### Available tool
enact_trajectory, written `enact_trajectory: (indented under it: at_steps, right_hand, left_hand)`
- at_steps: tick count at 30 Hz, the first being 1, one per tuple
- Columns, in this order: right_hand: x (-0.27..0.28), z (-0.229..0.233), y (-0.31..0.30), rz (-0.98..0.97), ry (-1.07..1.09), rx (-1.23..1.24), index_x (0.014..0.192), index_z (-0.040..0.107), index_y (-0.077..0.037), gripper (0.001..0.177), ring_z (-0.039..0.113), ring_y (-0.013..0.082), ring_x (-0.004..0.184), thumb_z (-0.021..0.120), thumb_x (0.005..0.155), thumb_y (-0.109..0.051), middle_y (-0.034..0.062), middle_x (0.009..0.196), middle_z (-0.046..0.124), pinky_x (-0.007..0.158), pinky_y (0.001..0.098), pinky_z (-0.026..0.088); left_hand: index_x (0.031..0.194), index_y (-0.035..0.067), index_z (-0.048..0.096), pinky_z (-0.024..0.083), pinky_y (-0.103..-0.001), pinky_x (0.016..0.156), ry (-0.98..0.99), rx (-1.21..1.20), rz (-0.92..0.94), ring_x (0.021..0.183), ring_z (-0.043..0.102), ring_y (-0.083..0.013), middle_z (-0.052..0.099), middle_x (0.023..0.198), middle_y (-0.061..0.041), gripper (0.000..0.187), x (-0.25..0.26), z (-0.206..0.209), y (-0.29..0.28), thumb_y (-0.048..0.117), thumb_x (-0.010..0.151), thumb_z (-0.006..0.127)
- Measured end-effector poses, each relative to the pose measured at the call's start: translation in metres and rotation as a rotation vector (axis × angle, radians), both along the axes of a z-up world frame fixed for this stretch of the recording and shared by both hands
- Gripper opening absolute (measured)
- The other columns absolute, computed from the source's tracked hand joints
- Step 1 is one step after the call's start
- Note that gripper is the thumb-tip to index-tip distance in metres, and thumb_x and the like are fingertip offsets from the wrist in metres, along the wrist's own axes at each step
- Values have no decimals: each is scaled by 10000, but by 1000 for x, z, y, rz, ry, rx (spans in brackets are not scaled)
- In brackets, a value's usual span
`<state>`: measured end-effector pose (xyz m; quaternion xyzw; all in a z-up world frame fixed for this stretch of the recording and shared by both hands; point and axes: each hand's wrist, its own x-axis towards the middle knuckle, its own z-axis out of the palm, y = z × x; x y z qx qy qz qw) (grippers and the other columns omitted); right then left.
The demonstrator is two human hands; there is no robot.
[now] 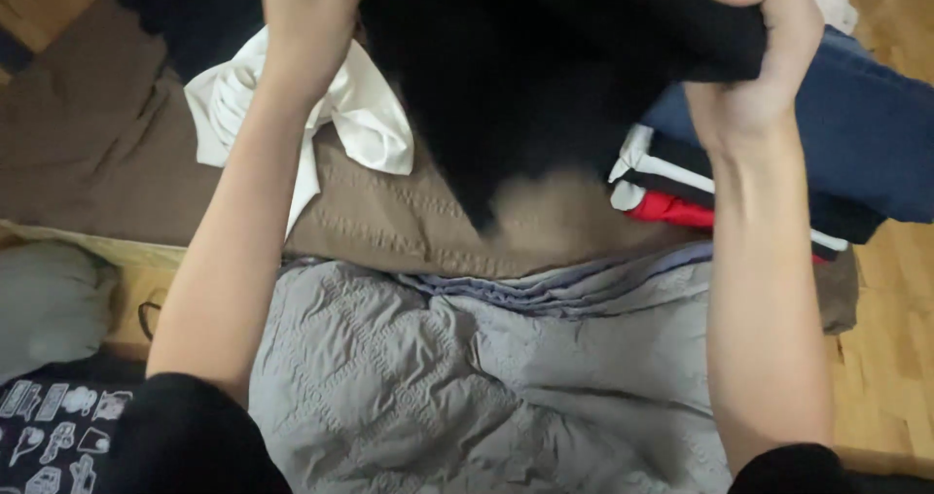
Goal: Folding a black t-shirt and a white button-down shirt on a bed.
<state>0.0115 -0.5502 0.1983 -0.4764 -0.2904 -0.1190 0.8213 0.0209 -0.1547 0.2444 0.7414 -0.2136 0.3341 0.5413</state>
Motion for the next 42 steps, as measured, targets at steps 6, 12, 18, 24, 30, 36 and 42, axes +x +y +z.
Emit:
enact_trajectory:
  at_steps: [6,12,18,24,30,36,42]
  right_hand:
    - [-11,-83,-1,-24,277,17,959,660,-104,152,617,186,999,663,862,-222,28,1010,640,958,341,523]
    - [-66,-241,3,-172,922,-567,1021,690,-71,307,653,148,886,672,847,-323,29,1024,709,684,367,527]
    - [-101,-277,1,-76,858,-609,1106,703,-10,318,705,190,705,674,933,-275,92,910,757,613,298,557]
    - [-105,-259,11,-78,796,-655,1076,705,17,303,691,134,720,779,871,-194,73,889,744,650,290,576]
    - [-111,-248,15,-80,789,-683,1108,676,7,380,660,117,703,842,809,-159,44,887,707,648,295,573]
    - [-114,-245,15,-71,788,-687,1156,643,-19,435,660,120,693,826,803,-197,38,911,709,640,288,564]
    - [-105,-274,1,103,739,-871,931,761,37,430,735,141,718,672,968,-382,92,838,780,688,282,571]
  left_hand:
    - [1105,-12,674,476,-395,1053,-326,345,-104,1199,666,-302,726,1188,-144,356,-54,-47,-7,-141,787,579]
    - [1036,14,670,395,-457,1178,174,553,-306,1334,574,-329,703,1278,-141,454,-95,-193,10,-102,597,663]
    - [1164,25,693,383,-465,1095,347,741,-431,1390,424,-420,593,1432,-186,669,-103,-205,16,-214,562,523]
    - [1269,61,678,451,-426,1156,201,685,-342,1406,537,-333,624,1448,-127,450,-49,-171,-31,-82,865,539]
    - [1335,203,641,254,-634,1143,151,881,-136,1475,374,-290,510,1527,-56,358,6,-220,-55,307,1001,562]
    - [1508,275,487,202,-680,1150,319,817,27,1520,308,-263,389,1625,-43,476,29,-265,-40,413,1053,493]
    - [1583,346,424,298,-586,1198,160,1041,1,1556,306,-309,335,1687,-17,711,-22,-254,-16,59,935,486]
